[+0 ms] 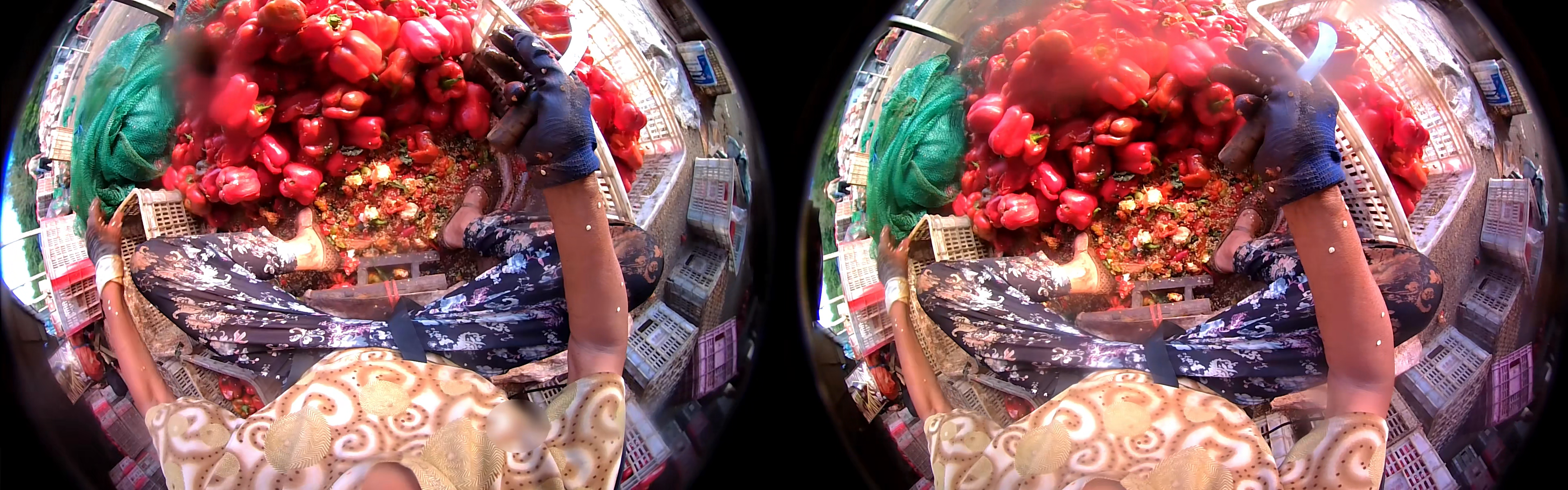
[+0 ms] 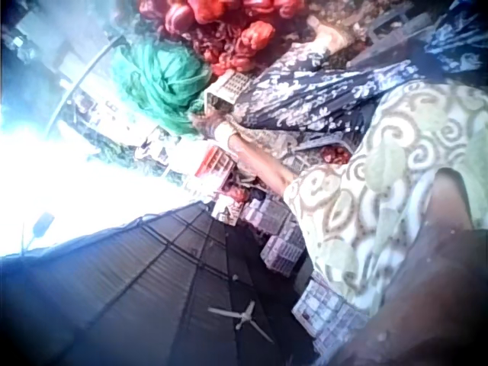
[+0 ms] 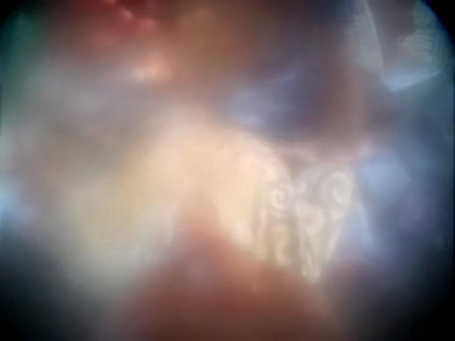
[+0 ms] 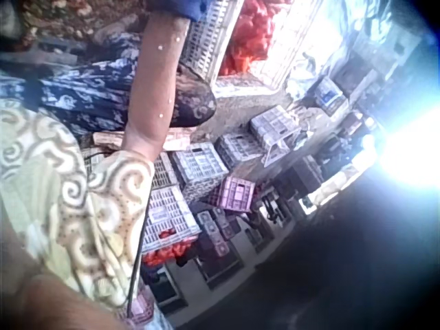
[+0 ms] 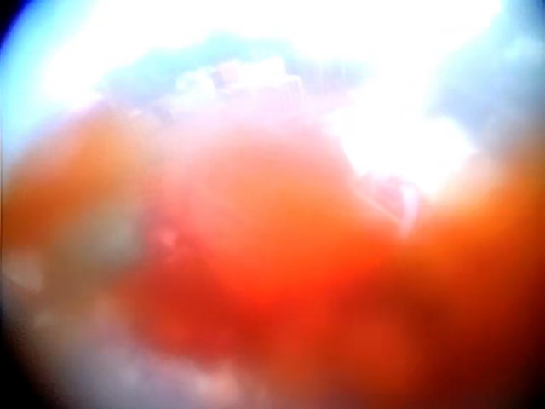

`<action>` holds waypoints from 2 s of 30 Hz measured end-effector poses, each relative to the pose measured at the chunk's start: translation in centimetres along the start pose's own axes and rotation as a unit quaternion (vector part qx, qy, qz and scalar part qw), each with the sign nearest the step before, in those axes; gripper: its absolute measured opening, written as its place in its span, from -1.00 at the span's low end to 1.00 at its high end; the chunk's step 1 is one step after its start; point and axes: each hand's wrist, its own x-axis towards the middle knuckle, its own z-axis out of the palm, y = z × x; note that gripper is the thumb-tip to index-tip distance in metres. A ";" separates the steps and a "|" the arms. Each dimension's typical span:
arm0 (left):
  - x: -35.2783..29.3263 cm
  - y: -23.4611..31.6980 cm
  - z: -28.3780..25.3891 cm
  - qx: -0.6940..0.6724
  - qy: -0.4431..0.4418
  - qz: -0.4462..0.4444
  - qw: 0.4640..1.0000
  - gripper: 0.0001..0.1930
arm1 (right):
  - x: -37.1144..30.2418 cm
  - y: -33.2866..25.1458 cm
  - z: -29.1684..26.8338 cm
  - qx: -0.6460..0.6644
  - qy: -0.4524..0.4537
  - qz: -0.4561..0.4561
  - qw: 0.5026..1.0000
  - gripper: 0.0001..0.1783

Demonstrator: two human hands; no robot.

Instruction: The person is seeding red bell peppers by hand using a knife, cutting them open and removing the cores and seeds before placing the cleaned peppers into a plastic crate.

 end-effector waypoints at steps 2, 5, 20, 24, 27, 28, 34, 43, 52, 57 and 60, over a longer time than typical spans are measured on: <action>-0.3 16.7 0.7 -0.266 -0.069 0.109 0.955 -0.47 | -0.3 -0.3 -0.5 -0.008 0.011 -0.007 1.000 -0.65; -4.4 32.9 4.5 -0.241 -0.125 0.301 0.914 -0.58 | -0.3 -0.3 -0.3 -0.010 -0.001 0.002 1.000 -0.66; -12.5 63.2 19.6 0.039 -0.302 0.584 0.753 -0.68 | -1.5 -1.5 -1.9 -0.070 -0.012 0.054 0.996 -0.66; -11.8 61.5 19.6 0.023 -0.261 0.584 0.768 -0.68 | -1.6 -1.3 -2.2 -0.083 -0.028 0.063 0.994 -0.66; -10.5 58.8 15.9 -0.059 -0.294 0.478 0.825 -0.64 | -1.1 0.2 -2.4 -0.108 -0.059 0.067 0.990 -0.66; -10.0 58.1 14.8 -0.106 -0.319 0.440 0.832 -0.62 | -1.1 0.7 -2.4 -0.121 -0.065 0.068 0.988 -0.65; -8.0 54.7 6.7 -0.346 -0.249 0.403 0.810 -0.65 | -0.6 4.5 -2.1 -0.296 -0.152 0.044 0.942 -0.54; -8.3 52.9 -2.8 -0.561 -0.135 0.317 0.753 -0.27 | -0.2 4.9 -0.9 -0.209 -0.261 0.125 0.934 -0.42; -10.3 50.0 0.3 -0.696 -0.135 0.063 0.703 -0.32 | -0.8 5.7 0.1 -0.058 -0.170 0.106 0.978 -0.58; -11.5 51.7 -0.2 -0.548 -0.101 0.101 0.824 -0.53 | -1.9 5.7 0.7 -0.062 -0.129 0.098 0.985 -0.48; -11.3 52.1 1.0 -0.585 -0.139 0.080 0.795 -0.58 | -2.7 5.0 1.3 -0.077 -0.105 0.118 0.984 -0.45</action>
